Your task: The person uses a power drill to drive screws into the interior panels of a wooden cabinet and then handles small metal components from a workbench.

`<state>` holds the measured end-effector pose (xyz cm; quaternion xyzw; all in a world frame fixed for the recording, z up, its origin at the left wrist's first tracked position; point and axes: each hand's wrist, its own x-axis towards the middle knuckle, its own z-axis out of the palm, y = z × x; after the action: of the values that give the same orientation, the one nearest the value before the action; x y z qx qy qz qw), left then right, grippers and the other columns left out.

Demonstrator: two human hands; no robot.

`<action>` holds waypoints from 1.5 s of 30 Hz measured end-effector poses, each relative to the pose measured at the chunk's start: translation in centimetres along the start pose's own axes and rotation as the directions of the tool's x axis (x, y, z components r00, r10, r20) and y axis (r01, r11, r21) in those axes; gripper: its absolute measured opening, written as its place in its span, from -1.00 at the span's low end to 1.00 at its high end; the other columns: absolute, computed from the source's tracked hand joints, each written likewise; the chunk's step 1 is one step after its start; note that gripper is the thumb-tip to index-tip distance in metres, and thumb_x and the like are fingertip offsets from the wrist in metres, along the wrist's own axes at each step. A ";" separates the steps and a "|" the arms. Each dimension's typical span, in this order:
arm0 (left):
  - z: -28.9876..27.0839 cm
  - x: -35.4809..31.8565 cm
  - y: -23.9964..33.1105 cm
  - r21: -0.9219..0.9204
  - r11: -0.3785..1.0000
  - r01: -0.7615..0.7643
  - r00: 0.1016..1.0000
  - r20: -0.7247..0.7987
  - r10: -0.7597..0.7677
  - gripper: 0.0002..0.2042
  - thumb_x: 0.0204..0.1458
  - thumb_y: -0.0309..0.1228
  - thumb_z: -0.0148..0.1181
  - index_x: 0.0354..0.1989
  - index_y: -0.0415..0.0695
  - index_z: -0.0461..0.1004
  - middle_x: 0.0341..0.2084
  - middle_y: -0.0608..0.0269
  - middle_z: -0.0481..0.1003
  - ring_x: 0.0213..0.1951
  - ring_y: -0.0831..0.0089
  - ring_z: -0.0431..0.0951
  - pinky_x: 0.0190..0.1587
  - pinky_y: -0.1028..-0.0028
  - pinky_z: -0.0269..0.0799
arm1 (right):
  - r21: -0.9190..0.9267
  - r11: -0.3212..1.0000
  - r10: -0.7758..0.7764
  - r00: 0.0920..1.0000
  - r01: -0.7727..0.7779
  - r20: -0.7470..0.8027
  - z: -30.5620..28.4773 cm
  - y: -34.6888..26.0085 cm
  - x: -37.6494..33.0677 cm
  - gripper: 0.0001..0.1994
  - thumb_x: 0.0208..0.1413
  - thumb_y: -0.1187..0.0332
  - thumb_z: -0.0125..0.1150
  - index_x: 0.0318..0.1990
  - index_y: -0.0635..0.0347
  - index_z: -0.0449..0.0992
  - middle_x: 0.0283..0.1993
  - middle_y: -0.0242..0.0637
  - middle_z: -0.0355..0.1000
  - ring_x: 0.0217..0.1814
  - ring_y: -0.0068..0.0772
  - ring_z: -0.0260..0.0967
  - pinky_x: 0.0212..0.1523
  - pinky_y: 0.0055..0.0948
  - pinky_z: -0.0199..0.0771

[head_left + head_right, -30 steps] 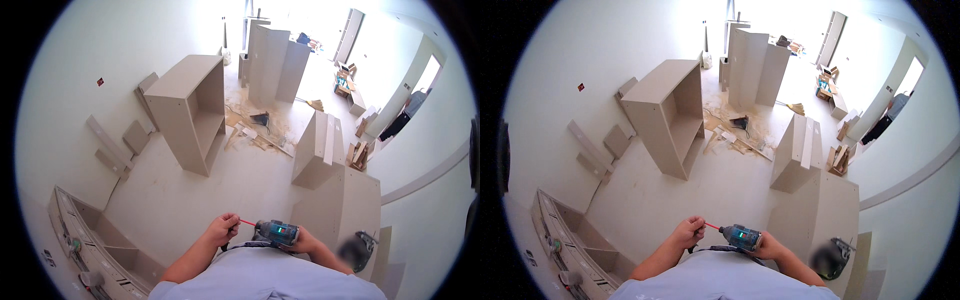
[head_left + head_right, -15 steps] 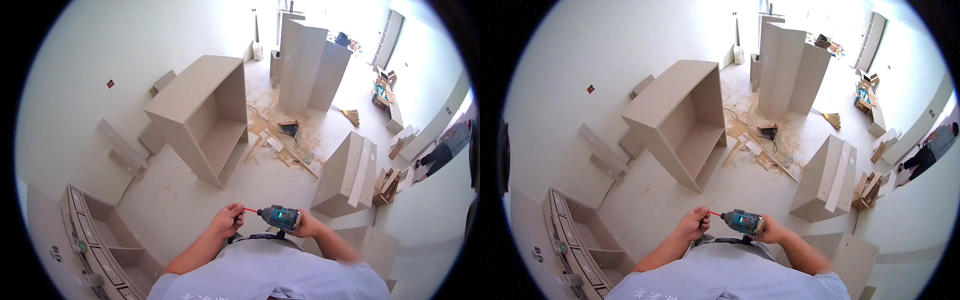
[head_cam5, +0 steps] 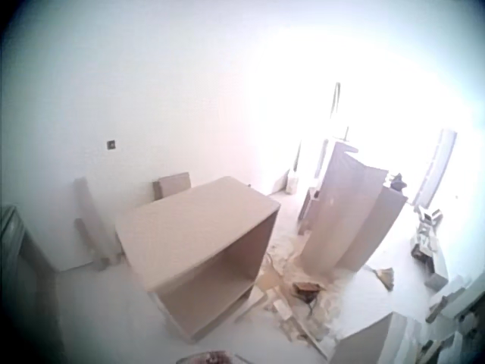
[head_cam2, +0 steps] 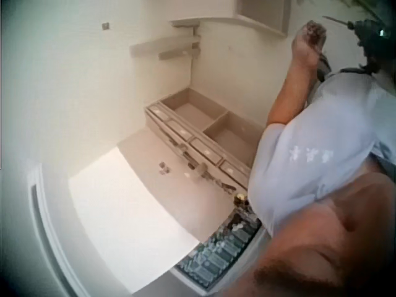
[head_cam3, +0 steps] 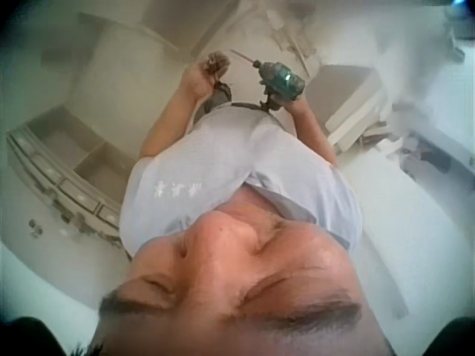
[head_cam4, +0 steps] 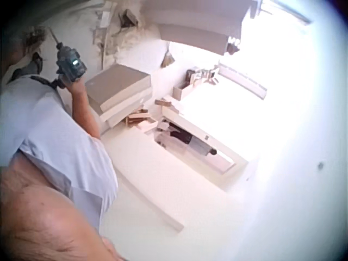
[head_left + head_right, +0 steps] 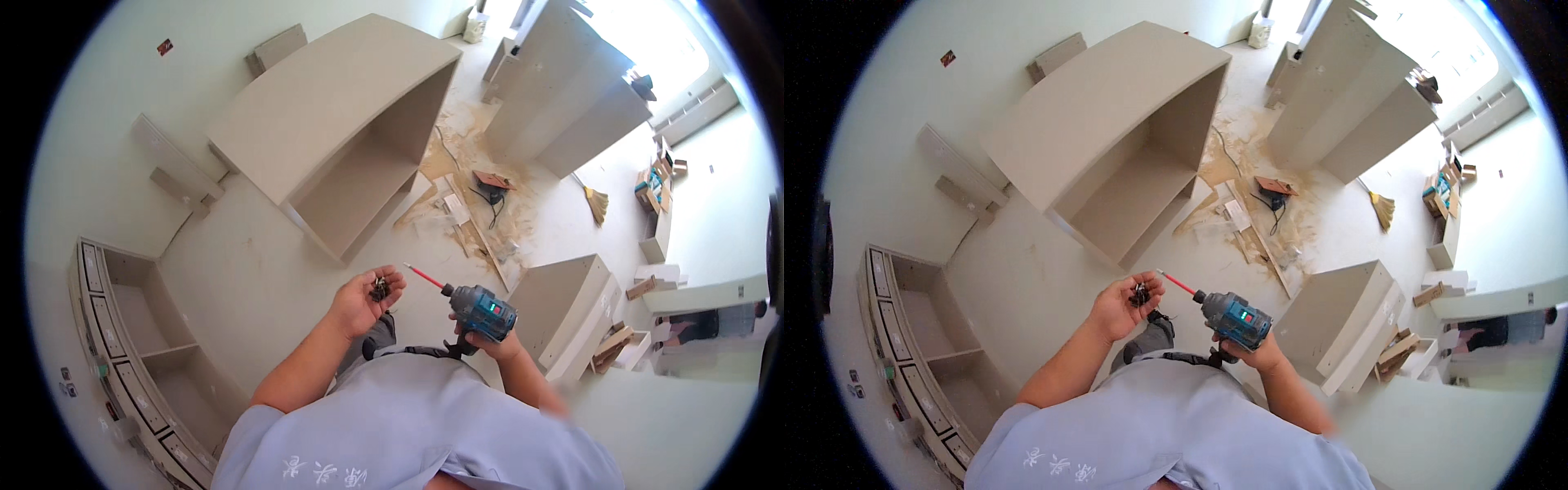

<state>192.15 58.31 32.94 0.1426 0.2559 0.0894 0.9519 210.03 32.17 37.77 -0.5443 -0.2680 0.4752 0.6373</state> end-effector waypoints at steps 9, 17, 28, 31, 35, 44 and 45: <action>-0.1 10.1 9.2 0.034 0.990 -0.136 0.971 -0.194 0.140 -0.77 0.36 -0.48 -0.08 0.06 -0.21 0.47 -0.03 0.05 0.55 0.05 0.22 0.59 0.09 0.35 0.62 | 0.045 0.995 0.080 0.989 -0.086 0.122 -6.2 -1.6 14.8 -0.38 -0.01 0.49 0.44 0.26 0.23 0.38 0.07 -0.17 0.54 -0.10 -0.36 0.53 -0.04 -0.32 0.55; -8.8 19.1 8.6 -0.056 0.943 -0.327 0.844 -0.467 0.264 -0.89 0.32 -0.47 0.07 -0.07 -0.17 0.49 -0.21 0.17 0.56 -0.12 0.32 0.62 -0.02 0.43 0.65 | -0.024 0.962 0.271 0.932 -0.273 0.241 -14.7 1.9 27.1 -0.54 -0.04 0.64 0.35 0.08 0.20 0.51 -0.07 -0.29 0.58 -0.09 -0.41 0.54 0.00 -0.32 0.55; -38.9 44.2 7.1 0.697 0.716 -0.036 0.469 -0.621 0.628 -0.87 0.22 -0.53 0.16 -0.09 -0.19 0.51 -0.31 0.21 0.55 -0.24 0.38 0.56 -0.16 0.42 0.52 | 0.102 0.915 0.305 0.835 -0.390 0.458 -26.1 28.0 52.1 -0.38 -0.16 0.60 0.23 0.21 0.24 0.42 0.04 -0.14 0.57 -0.10 -0.29 0.57 -0.04 -0.25 0.59; -45.7 48.4 6.8 0.950 0.227 0.214 0.293 -0.284 0.913 -0.80 0.14 -0.59 0.17 -0.05 -0.21 0.52 -0.21 0.11 0.57 -0.16 0.21 0.58 -0.06 0.30 0.52 | 0.269 0.862 0.285 0.850 -0.430 0.444 -25.4 37.9 58.7 -0.37 -0.19 0.60 0.17 0.20 0.27 0.43 0.02 -0.12 0.57 -0.08 -0.24 0.56 -0.06 -0.22 0.57; -48.6 51.1 7.0 0.927 -0.256 0.275 0.263 0.184 0.947 -0.63 0.04 -0.65 0.19 0.07 -0.23 0.48 0.02 -0.05 0.51 0.07 0.02 0.51 0.15 0.17 0.43 | 0.329 0.857 0.283 0.895 -0.397 0.344 -24.0 46.2 64.0 -0.45 -0.17 0.59 0.12 0.13 0.28 0.49 -0.01 -0.16 0.60 -0.04 -0.20 0.53 0.00 -0.24 0.51; -50.8 46.5 3.5 0.933 -0.052 0.355 0.223 -0.031 0.974 -0.29 -0.04 -0.47 0.36 0.36 -0.15 0.25 0.34 -0.17 0.25 0.38 -0.10 0.20 0.44 0.10 0.11 | 0.173 0.903 0.341 0.902 -0.392 0.266 -22.7 48.7 66.4 -0.56 -0.12 0.53 0.13 0.01 0.28 0.57 -0.07 -0.24 0.63 -0.24 -0.24 0.47 -0.20 -0.22 0.51; -51.2 46.0 3.6 0.922 -0.036 0.385 0.254 -0.068 0.965 -0.30 -0.05 -0.44 0.38 0.34 -0.16 0.28 0.33 -0.18 0.26 0.37 -0.11 0.20 0.43 0.09 0.12 | 0.158 0.903 0.354 0.900 -0.400 0.256 -22.9 49.0 66.9 -0.56 -0.12 0.52 0.13 0.02 0.27 0.57 -0.07 -0.24 0.63 -0.25 -0.24 0.47 -0.21 -0.21 0.51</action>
<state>204.77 84.44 -29.55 0.7148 0.6268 0.2516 0.1811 241.41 79.99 -26.54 -0.4608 -0.1753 0.6727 0.5517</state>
